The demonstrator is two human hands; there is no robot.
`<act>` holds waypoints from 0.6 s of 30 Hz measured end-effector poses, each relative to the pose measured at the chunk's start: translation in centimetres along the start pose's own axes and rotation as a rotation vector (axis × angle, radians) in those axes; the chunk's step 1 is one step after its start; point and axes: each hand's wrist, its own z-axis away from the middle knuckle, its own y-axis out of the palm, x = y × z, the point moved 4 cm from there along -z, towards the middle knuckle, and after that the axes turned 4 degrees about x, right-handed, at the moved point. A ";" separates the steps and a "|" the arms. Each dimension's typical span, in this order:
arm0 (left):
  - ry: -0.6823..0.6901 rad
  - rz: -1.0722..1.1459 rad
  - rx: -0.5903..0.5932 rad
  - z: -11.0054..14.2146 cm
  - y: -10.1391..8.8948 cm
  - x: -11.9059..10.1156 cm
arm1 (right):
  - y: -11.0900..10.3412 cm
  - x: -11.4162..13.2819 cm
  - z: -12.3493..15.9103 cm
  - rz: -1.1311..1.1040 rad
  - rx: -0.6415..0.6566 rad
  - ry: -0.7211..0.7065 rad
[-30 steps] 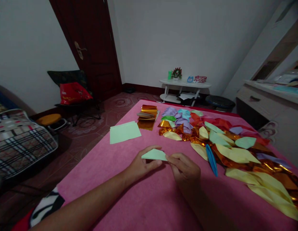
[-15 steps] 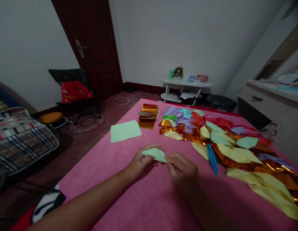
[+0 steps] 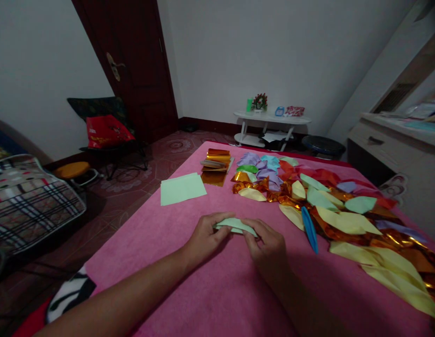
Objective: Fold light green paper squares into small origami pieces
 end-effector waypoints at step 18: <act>0.036 -1.030 0.085 0.2 -0.1 -0.3 | 0.3 -1.0 0.0 0.499 0.238 0.129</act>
